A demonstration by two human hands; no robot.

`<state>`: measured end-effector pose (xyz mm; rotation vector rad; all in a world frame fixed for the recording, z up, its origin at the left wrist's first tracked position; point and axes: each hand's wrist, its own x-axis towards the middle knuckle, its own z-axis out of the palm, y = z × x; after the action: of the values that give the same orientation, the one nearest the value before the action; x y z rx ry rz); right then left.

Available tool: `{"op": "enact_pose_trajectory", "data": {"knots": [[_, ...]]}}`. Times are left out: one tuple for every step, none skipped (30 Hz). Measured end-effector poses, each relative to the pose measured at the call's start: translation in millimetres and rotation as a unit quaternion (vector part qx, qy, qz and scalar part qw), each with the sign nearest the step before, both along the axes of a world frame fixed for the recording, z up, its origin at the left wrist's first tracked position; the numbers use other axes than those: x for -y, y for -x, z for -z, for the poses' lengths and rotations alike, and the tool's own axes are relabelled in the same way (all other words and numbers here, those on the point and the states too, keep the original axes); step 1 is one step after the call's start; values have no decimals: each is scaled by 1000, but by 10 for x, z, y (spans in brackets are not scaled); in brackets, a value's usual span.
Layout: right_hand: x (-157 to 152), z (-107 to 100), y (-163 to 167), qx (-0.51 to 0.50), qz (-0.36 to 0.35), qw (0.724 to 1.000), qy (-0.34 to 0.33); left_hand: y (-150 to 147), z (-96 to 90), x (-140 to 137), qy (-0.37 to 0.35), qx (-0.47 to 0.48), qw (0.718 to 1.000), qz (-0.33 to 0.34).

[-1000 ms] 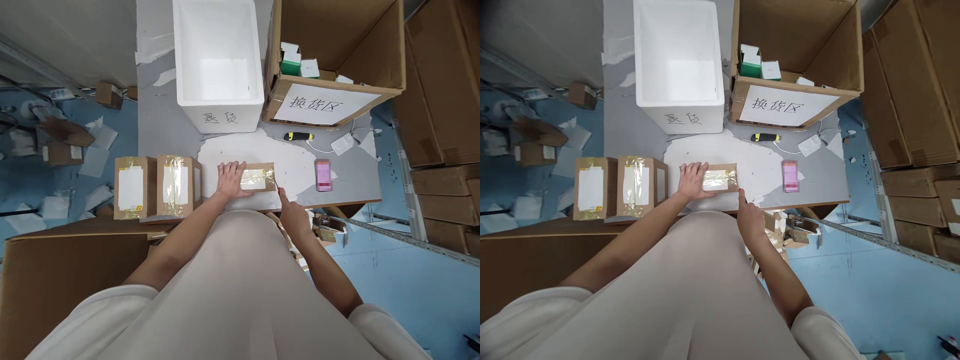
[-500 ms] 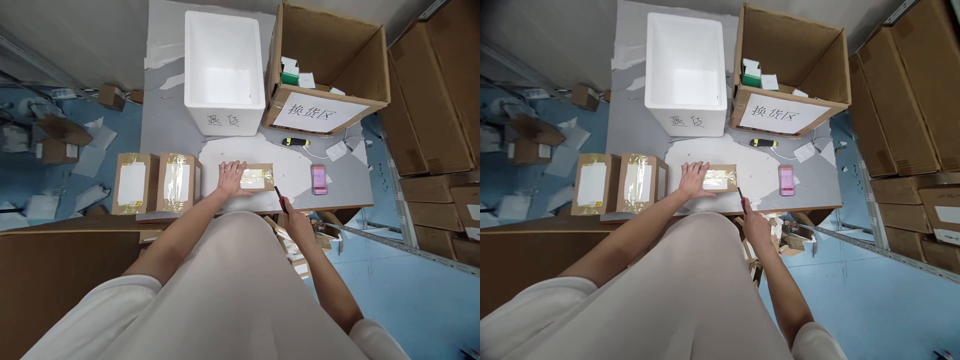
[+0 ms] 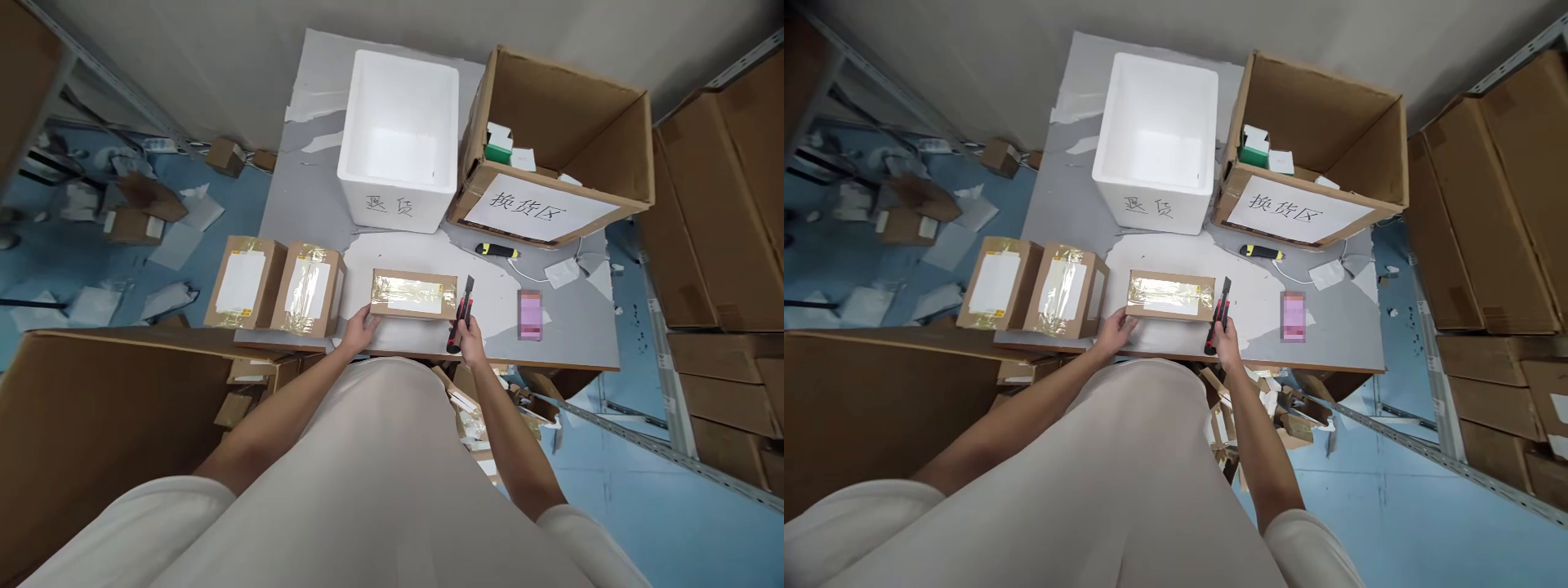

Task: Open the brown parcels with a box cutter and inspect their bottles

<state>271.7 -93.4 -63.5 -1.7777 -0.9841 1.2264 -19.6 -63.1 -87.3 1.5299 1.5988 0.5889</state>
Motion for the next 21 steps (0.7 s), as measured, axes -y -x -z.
{"op": "enact_pose_trajectory", "data": {"knots": [[-15, -18, -4, -16, 3, 1000, -7, -1, -17, -35, -5, 18, 1000, -15], [-27, -51, -16, -29, 5, 999, -16, -6, -49, -72, -9, 29, 999, -38], [-38, -88, -31, -39, 5, 999, -25, -13, -89, -106, -14, 34, 998, -59], [-52, -121, -48, -45, 3, 998, -34, -24, -126, -136, -23, 31, 997, -73], [-67, -144, -63, -49, 0, 998, -39, -37, -155, -161, -30, 24, 996, -81], [-84, -154, -77, -47, -4, 998, -39, -53, -171, -180, -31, 17, 996, -83], [-101, -148, -87, -38, -9, 999, -34, -67, -173, -193, -28, 10, 996, -80], [-117, -130, -95, -25, -13, 999, -28, -79, -163, -199, -20, 2, 997, -75], [-127, -103, -102, -13, -17, 1000, -22, -86, -144, -196, -11, -5, 998, -68], [-130, -72, -108, -5, -21, 1000, -17, -84, -122, -184, -2, -7, 998, -59], [-124, -41, -115, -3, -23, 1000, -16, -73, -98, -161, 5, -3, 999, -51], [-105, -14, -122, -8, -23, 1000, -17, -52, -77, -127, 11, 6, 999, -44], [-74, 7, -128, -21, -22, 999, -17, -23, -58, -81, 16, 17, 999, -38], [-30, 21, -133, -40, -18, 999, -14, 11, -41, -25, 22, 28, 999, -33], [25, 30, -134, -61, -14, 998, -6, 47, -25, 38, 29, 35, 999, -26], [88, 34, -130, -77, -11, 997, 8, 82, -9, 106, 37, 36, 999, -15], [155, 34, -121, -84, -12, 996, 25, 110, 7, 173, 46, 34, 998, 0], [221, 31, -107, -85, -15, 995, 40, 130, 22, 235, 56, 29, 998, 17], [279, 24, -92, -78, -19, 995, 53, 140, 33, 288, 66, 23, 997, 28], [323, 11, -78, -69, -24, 996, 60, 138, 37, 328, 74, 20, 997, 30], [348, -7, -68, -61, -26, 996, 60, 127, 32, 353, 78, 20, 996, 24]]}}
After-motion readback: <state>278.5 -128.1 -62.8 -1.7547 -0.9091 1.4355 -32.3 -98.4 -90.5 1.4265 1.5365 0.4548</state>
